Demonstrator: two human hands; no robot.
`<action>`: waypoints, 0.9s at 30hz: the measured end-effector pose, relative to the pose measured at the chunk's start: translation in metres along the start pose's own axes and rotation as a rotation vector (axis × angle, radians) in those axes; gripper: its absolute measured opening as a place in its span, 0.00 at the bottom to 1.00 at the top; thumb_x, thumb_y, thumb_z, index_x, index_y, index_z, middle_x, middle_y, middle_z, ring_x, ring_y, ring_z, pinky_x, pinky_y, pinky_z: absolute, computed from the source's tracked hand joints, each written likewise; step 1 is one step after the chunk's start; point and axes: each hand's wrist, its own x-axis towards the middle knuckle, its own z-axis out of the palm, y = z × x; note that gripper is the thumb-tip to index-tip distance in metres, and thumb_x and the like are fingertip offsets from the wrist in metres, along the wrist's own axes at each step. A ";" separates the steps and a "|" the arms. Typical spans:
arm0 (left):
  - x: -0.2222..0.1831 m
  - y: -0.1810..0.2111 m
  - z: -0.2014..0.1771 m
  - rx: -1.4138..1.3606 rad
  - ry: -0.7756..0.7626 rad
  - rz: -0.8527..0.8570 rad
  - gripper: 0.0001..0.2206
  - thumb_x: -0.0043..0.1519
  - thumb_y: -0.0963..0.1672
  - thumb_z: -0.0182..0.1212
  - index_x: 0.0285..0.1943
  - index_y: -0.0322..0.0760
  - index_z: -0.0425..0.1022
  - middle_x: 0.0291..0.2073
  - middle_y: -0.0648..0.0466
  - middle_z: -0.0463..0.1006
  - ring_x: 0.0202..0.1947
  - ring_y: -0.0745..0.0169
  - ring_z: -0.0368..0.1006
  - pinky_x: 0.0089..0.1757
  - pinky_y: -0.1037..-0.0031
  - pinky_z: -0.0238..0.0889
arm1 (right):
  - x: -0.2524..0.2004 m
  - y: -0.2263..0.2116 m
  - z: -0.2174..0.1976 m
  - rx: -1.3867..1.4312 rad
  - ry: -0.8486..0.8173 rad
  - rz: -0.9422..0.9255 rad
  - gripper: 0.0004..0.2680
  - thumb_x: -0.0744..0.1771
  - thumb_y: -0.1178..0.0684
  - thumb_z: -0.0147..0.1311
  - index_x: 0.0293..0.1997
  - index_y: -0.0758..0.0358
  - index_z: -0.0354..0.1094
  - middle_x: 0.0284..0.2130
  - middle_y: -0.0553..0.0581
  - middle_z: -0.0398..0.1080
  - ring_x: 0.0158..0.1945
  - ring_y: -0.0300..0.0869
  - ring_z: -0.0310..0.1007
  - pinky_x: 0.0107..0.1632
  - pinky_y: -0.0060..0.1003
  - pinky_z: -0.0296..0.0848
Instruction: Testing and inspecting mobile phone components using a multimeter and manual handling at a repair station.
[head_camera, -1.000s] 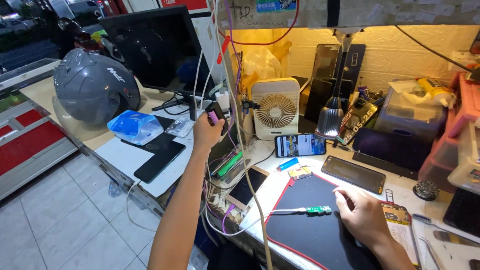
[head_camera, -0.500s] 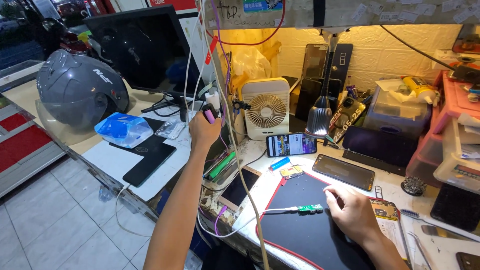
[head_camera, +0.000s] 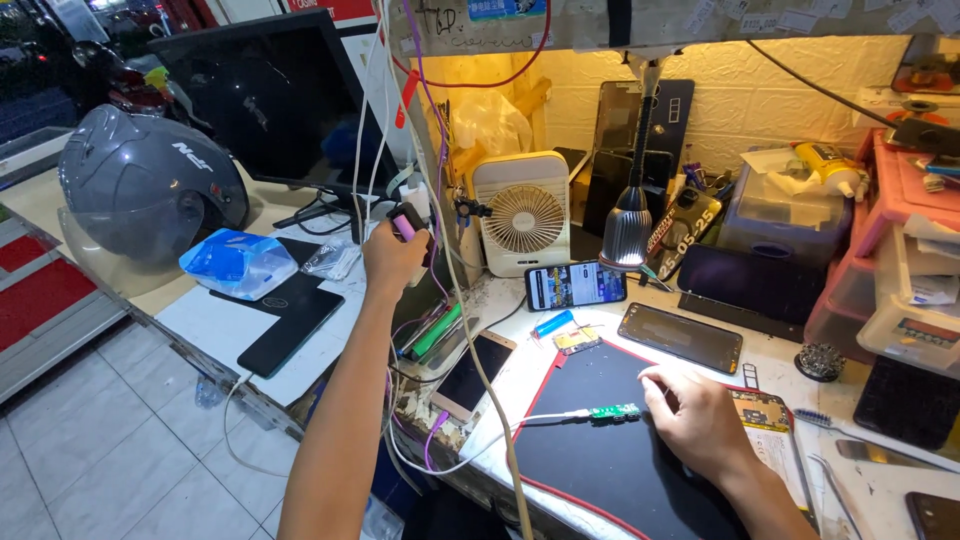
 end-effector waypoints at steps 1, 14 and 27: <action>-0.007 0.004 -0.006 -0.146 -0.044 -0.042 0.19 0.64 0.47 0.61 0.63 0.38 0.69 0.57 0.44 0.76 0.56 0.48 0.75 0.51 0.62 0.75 | 0.000 -0.001 -0.001 0.006 -0.004 0.013 0.07 0.66 0.49 0.53 0.39 0.53 0.78 0.35 0.47 0.82 0.40 0.40 0.80 0.47 0.36 0.74; -0.135 -0.027 -0.031 -0.439 -0.216 -0.154 0.14 0.64 0.46 0.56 0.54 0.33 0.75 0.48 0.43 0.80 0.52 0.51 0.75 0.59 0.62 0.65 | -0.011 -0.045 0.002 0.163 -0.017 -0.284 0.04 0.65 0.53 0.58 0.40 0.55 0.76 0.24 0.48 0.74 0.22 0.36 0.68 0.30 0.31 0.69; -0.185 -0.061 0.030 -0.909 -0.441 -0.314 0.15 0.63 0.41 0.57 0.58 0.31 0.72 0.44 0.42 0.76 0.45 0.50 0.74 0.47 0.63 0.71 | -0.019 -0.069 -0.001 0.364 -0.163 -0.323 0.05 0.67 0.52 0.56 0.41 0.58 0.77 0.25 0.48 0.75 0.22 0.35 0.68 0.29 0.30 0.70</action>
